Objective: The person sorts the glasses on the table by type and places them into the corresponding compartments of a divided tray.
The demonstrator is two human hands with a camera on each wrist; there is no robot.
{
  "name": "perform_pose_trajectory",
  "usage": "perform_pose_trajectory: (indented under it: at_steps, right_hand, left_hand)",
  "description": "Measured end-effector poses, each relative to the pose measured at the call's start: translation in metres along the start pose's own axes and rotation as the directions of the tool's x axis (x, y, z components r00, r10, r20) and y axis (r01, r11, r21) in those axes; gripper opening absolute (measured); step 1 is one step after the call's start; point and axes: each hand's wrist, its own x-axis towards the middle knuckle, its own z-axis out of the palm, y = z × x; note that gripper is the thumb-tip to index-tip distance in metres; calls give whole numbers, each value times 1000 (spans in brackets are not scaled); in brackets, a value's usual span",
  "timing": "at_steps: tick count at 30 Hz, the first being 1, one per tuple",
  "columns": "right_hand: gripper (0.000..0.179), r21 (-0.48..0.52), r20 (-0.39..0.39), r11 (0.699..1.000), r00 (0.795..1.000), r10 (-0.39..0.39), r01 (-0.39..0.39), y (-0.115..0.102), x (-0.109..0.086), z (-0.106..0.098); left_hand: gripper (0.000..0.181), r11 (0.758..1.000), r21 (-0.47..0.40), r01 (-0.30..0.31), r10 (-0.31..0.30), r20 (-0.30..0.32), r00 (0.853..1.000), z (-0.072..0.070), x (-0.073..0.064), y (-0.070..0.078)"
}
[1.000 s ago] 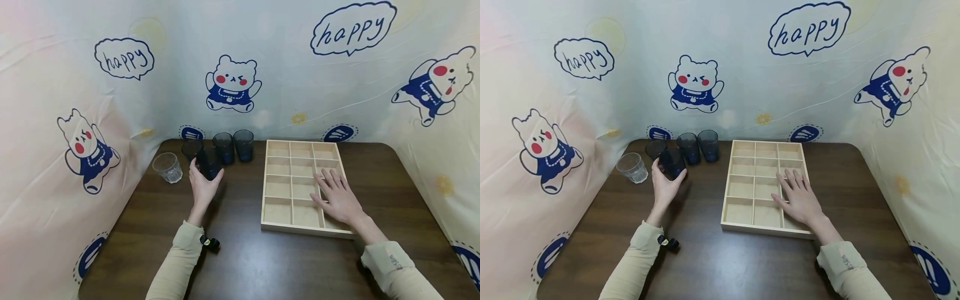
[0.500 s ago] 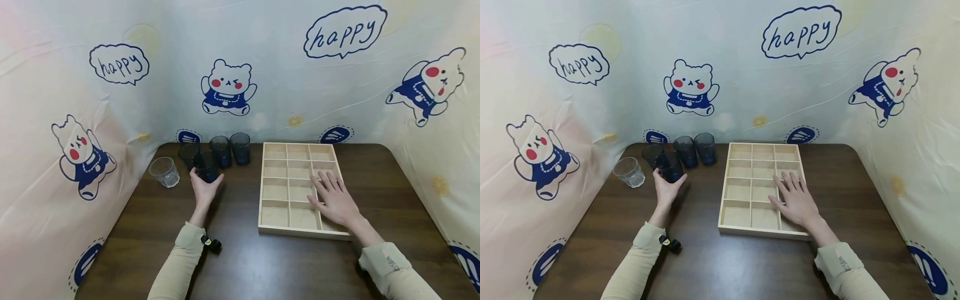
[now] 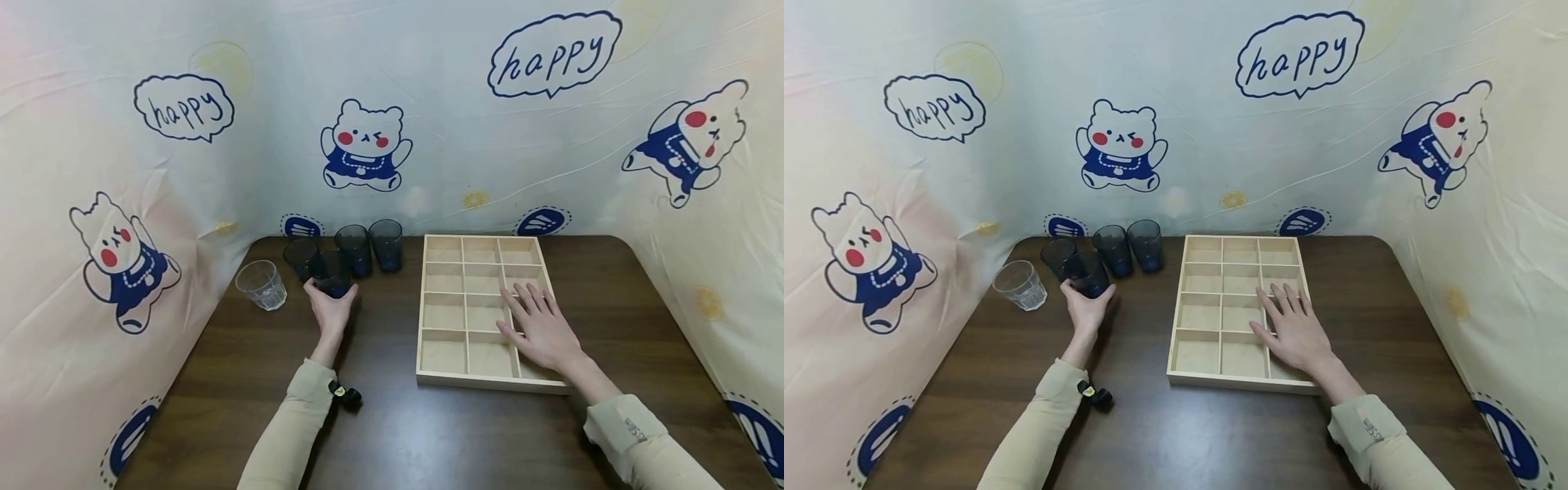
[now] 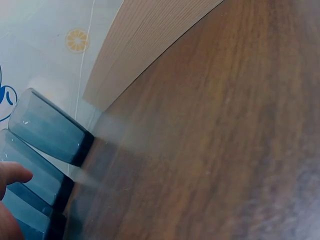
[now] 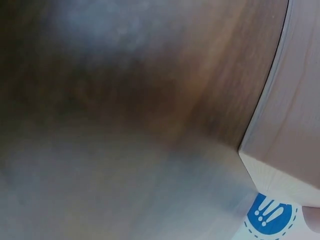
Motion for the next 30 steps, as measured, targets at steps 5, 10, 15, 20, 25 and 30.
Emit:
perform_pose_trajectory:
  at_steps: [5,10,15,20,25,30]
  right_hand:
    - [77,3,5,1000,1000,1,-1,0,0,-1]
    - [77,6,5,1000,1000,5,-5,0,0,-1]
    - [77,3,4,1000,1000,1,-1,1,0,0]
    - [77,-1,4,1000,1000,1,-1,1,1,0]
    - [77,-6,5,1000,1000,1,-1,1,1,0]
    - [77,-5,3,1000,1000,-3,3,1,1,1]
  left_hand:
    - [95,1000,25,-6,7,-28,1000,3,16,-18]
    - [94,998,55,-36,38,-31,999,4,26,-30]
    - [95,996,68,-56,56,-7,998,-2,23,-25]
    - [98,980,157,-124,127,-9,992,1,42,-60]
    - [96,969,184,-166,170,-5,985,-1,46,-69]
    - [90,980,142,-139,138,22,990,-11,22,-33]
